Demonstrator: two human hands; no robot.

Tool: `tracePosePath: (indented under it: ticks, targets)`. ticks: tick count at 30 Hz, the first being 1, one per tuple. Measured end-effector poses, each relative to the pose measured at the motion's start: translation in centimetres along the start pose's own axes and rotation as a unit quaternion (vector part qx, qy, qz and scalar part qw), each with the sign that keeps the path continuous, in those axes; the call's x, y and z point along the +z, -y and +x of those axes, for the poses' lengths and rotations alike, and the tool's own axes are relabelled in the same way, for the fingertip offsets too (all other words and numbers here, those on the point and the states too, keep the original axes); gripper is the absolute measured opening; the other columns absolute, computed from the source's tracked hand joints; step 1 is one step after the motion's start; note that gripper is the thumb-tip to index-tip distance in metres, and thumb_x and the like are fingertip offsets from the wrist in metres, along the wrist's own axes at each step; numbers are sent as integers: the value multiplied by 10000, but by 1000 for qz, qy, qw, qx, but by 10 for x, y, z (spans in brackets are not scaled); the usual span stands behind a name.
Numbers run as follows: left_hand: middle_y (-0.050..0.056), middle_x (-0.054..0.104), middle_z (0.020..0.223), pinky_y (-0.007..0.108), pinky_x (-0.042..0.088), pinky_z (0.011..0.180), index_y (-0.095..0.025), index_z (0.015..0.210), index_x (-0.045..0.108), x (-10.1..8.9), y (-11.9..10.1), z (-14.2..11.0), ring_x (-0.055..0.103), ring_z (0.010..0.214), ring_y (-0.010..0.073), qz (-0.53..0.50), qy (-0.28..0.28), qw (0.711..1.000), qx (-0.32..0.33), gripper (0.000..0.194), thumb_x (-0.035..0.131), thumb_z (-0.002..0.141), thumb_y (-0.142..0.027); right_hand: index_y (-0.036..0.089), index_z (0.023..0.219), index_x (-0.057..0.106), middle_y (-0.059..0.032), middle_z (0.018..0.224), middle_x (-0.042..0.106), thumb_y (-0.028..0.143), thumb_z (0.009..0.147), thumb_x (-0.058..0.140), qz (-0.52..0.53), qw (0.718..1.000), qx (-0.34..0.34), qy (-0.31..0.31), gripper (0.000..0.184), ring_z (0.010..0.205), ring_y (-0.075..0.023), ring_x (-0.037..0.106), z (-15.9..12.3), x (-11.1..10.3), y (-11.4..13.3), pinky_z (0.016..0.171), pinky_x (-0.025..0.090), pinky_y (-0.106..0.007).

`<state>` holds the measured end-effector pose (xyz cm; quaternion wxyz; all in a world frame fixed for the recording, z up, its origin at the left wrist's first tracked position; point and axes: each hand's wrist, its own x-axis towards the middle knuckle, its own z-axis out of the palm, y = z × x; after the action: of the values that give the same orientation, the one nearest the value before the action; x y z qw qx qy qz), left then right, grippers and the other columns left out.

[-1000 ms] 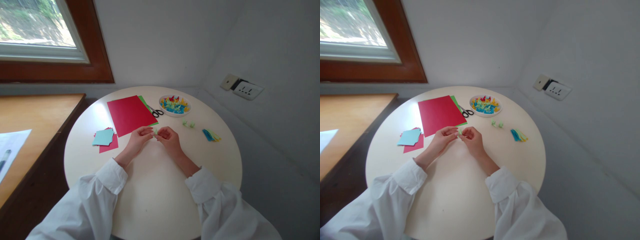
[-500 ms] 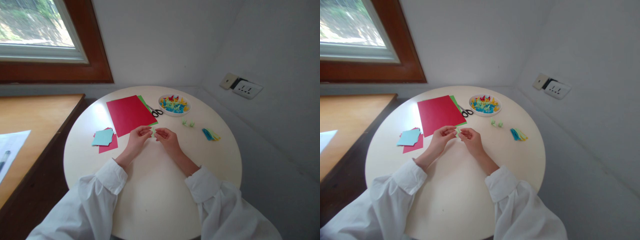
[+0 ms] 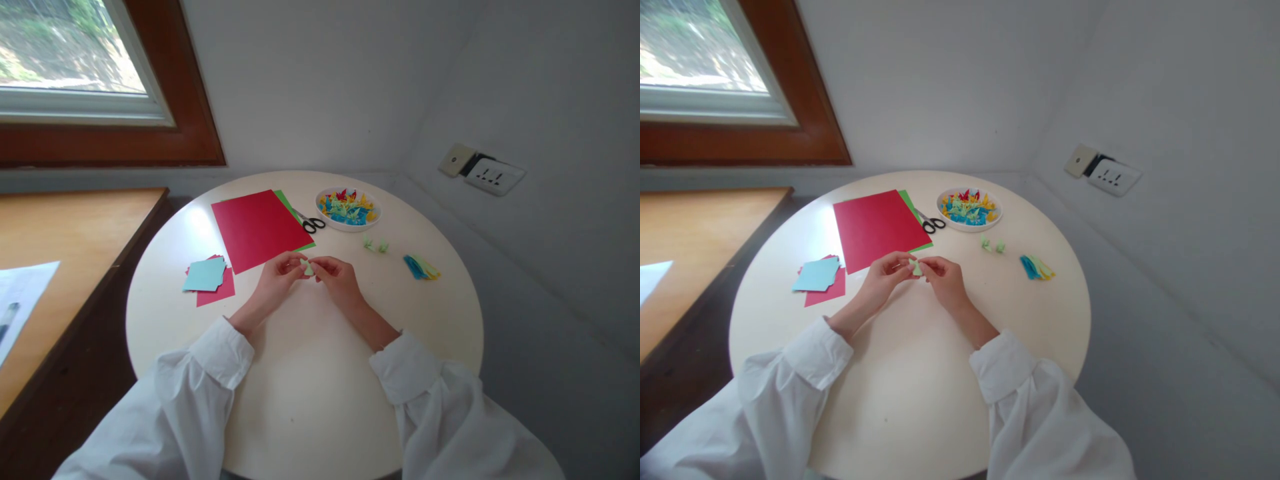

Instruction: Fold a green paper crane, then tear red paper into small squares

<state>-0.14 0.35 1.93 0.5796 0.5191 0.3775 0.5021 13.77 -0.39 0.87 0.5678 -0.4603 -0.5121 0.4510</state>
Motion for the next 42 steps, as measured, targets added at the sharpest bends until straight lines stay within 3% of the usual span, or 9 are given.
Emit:
tracePosePath:
  ticks: [13,20,30,36,42]
  targets:
    - [16,655,602,311,524,662,-137,659,599,0,1,0,663,647,182,23,-28,999,10,325,785,546,-380,171,746,667,-3,643,663,305,605,667,15,999,1,-38,194,521,-100,532,3,0,-6,496,424,-247]
    - [3,636,579,284,523,631,-141,642,591,0,1,0,669,632,179,39,-42,998,7,253,750,592,-331,183,743,654,-8,703,673,290,639,638,-19,999,-28,-37,150,606,-122,581,1,-1,-3,583,482,-269]
    - [6,642,589,325,543,704,-132,647,603,-2,6,3,662,637,167,11,-64,998,26,269,759,576,-339,181,776,649,-25,765,698,287,591,685,22,999,-2,-27,217,679,-147,636,0,3,-6,662,527,-296]
    - [29,684,632,295,518,640,-147,792,608,-3,9,2,676,657,191,61,-33,997,30,253,714,642,-321,182,780,644,-19,745,691,283,613,665,10,999,-15,-41,197,630,-135,622,2,1,-6,627,523,-291]
    - [20,685,631,294,519,657,-149,1021,602,-4,19,1,669,651,179,100,16,995,23,383,692,667,-266,185,781,648,-22,731,679,304,624,662,-9,998,-27,-54,198,656,-148,624,3,-1,-7,650,526,-298]
